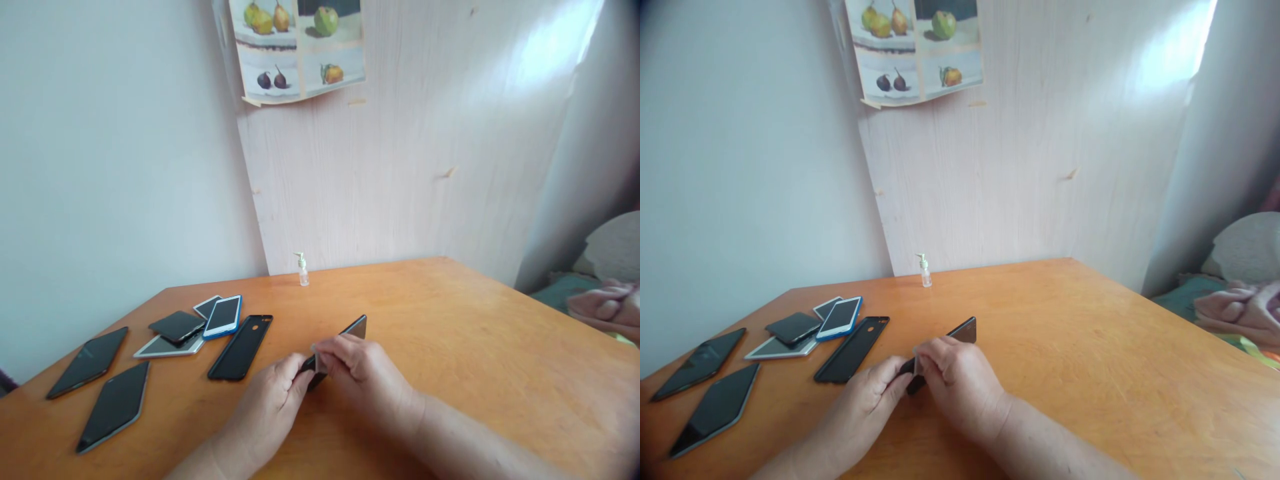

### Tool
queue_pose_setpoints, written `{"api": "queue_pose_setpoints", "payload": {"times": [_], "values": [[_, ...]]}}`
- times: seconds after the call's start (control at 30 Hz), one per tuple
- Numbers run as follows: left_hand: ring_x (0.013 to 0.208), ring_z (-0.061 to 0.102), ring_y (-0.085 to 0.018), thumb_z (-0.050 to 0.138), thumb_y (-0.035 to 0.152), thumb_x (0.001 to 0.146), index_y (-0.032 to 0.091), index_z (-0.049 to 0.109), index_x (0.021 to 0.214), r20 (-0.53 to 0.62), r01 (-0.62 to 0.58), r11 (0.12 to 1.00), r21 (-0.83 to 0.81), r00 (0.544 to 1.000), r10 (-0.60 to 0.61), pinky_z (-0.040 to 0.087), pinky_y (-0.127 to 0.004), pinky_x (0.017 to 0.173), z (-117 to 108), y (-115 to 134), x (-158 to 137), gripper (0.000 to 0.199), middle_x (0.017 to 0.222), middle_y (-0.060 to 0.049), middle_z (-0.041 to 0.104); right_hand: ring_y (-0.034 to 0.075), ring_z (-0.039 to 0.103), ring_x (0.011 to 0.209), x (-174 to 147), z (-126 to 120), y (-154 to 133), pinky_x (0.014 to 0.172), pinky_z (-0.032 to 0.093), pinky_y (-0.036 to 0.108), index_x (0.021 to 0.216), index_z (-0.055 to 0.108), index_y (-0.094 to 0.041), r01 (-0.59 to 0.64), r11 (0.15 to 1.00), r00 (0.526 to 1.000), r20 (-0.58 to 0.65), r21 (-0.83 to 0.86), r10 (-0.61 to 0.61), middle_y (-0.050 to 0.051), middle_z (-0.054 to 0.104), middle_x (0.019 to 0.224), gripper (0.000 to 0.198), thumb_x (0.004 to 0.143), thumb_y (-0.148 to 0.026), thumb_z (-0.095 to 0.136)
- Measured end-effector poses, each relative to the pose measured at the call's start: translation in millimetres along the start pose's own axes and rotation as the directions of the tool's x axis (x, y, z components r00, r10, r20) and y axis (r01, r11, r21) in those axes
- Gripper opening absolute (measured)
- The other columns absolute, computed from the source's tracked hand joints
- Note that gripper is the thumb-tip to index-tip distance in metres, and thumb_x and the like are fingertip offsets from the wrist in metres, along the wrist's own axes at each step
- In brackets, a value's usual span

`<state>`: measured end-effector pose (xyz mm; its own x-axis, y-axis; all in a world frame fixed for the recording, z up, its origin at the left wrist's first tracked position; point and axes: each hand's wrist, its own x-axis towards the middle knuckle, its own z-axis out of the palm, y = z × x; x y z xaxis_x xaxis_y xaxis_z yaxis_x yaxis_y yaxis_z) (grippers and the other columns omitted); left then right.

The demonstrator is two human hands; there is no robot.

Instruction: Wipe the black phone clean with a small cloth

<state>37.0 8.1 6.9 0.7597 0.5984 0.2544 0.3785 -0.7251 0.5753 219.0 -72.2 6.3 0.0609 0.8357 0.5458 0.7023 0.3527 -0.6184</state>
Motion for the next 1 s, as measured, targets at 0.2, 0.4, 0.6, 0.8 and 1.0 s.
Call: {"api": "queue_pose_setpoints", "payload": {"times": [0.2,0.4,0.6,0.8,1.0], "values": [[0.080,0.062,-0.017,0.038,0.034,0.098,0.024,0.057,0.091,-0.010,0.015,0.998,0.062,1.000,-0.015,0.042,-0.023,0.067,-1.1,3.2,-0.6,0.023,0.083,0.000,0.065,0.013,0.063,0.071,6.9,-23.1,24.3,0.069,0.045,0.024,0.083,0.067,-0.023,-0.177,0.983,0.973,-0.157,-0.053,0.167,-0.003,0.069,0.076,0.021,0.094,-0.022,0.050],[0.080,0.062,-0.018,0.037,0.034,0.099,0.024,0.057,0.090,0.002,0.004,1.000,0.025,1.000,-0.004,0.044,-0.025,0.070,-0.6,3.2,-1.2,0.023,0.084,-0.001,0.065,0.014,0.063,0.074,3.7,-16.1,13.5,0.070,0.045,0.024,0.092,0.069,-0.025,-0.105,0.994,0.991,-0.091,-0.020,0.103,-0.001,0.070,0.080,0.020,0.093,-0.019,0.050],[0.084,0.063,-0.018,0.040,0.032,0.098,0.024,0.058,0.091,-0.011,-0.025,1.000,-0.010,1.000,0.025,0.044,-0.025,0.073,0.3,3.1,-1.9,0.021,0.088,-0.002,0.067,0.014,0.063,0.078,-1.8,-3.3,-8.5,0.071,0.045,0.023,0.093,0.069,-0.025,0.028,1.000,0.996,0.081,0.004,-0.028,0.000,0.070,0.087,0.021,0.094,-0.017,0.049],[0.079,0.062,-0.017,0.039,0.034,0.099,0.024,0.058,0.090,-0.010,-0.013,1.000,0.025,1.000,0.013,0.042,-0.023,0.068,0.0,5.1,-1.6,0.023,0.084,0.000,0.066,0.014,0.061,0.072,6.1,-28.2,24.7,0.069,0.044,0.024,0.084,0.066,-0.023,-0.187,0.978,0.974,-0.147,-0.093,0.173,-0.001,0.067,0.076,0.020,0.094,-0.018,0.049],[0.083,0.063,-0.018,0.039,0.035,0.099,0.025,0.058,0.093,0.001,-0.007,1.000,-0.019,1.000,0.007,0.044,-0.024,0.074,2.4,1.9,-1.7,0.022,0.088,-0.001,0.067,0.013,0.063,0.078,-2.7,-3.1,-6.4,0.070,0.045,0.022,0.096,0.067,-0.024,0.004,1.000,0.998,0.056,-0.008,-0.003,0.000,0.070,0.088,0.019,0.093,-0.017,0.049]]}}
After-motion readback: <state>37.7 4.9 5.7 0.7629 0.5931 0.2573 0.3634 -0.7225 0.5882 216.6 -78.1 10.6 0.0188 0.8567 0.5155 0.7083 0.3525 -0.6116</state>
